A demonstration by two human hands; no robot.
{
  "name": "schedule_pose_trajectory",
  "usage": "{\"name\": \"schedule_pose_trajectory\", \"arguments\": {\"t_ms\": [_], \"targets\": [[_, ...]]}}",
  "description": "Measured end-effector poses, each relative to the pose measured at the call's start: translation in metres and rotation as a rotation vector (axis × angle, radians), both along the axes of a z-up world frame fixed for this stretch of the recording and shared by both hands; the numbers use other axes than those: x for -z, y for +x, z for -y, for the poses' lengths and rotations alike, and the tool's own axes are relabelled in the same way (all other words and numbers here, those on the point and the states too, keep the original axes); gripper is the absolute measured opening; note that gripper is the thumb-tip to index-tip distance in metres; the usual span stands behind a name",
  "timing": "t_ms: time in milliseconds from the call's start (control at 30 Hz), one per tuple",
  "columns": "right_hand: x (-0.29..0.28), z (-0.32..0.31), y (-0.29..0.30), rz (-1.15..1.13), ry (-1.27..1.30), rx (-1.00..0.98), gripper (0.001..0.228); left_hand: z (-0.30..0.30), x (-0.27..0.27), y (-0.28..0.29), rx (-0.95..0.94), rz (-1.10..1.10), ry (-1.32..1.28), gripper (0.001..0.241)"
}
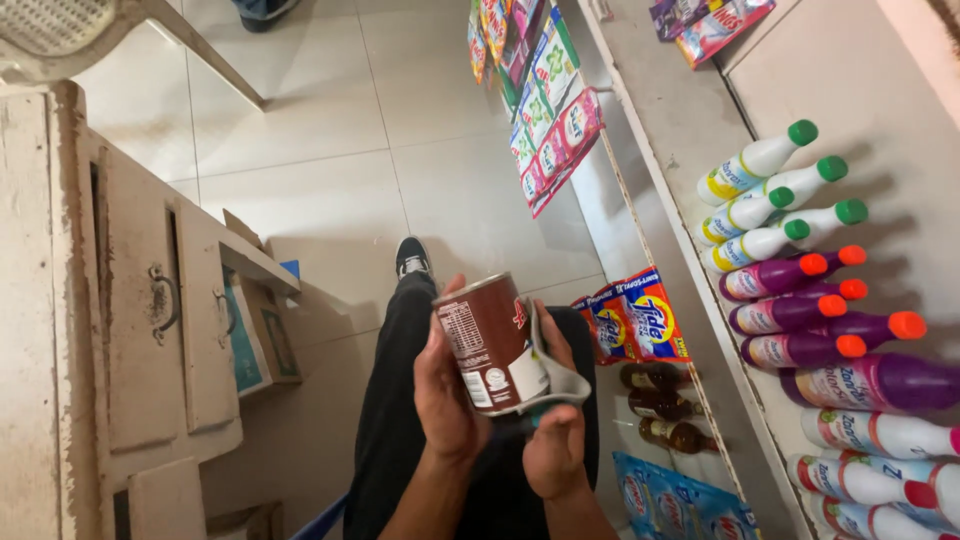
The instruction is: Wiping canned goods with a cloth to clean them before placing them on a shelf.
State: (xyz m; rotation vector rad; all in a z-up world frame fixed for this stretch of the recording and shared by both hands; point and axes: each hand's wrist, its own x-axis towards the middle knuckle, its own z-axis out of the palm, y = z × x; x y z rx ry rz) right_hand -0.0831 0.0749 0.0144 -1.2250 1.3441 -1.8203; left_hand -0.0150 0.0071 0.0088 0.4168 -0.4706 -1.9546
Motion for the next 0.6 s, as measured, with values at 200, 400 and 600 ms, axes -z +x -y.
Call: {"name": "schedule_pose_trajectory", "arguments": {"t_ms": [200,400,600], "targets": [[0.04,-0.016,0.007,0.039,0.082,0.035,0.097,-0.004,-0.005,-0.009,-0.283,-0.124,-0.02,0.059],[0.14,-0.031,-0.017,0.493,0.062,0.321,0.047,-0.001,0.021,-0.006,-0.306,-0.054,-0.216,0.069],[0.098,-0.023,-0.029,0.434,-0.116,0.142,0.064,0.008,0.016,0.003,-0.096,0.222,-0.316,0.111]]}}
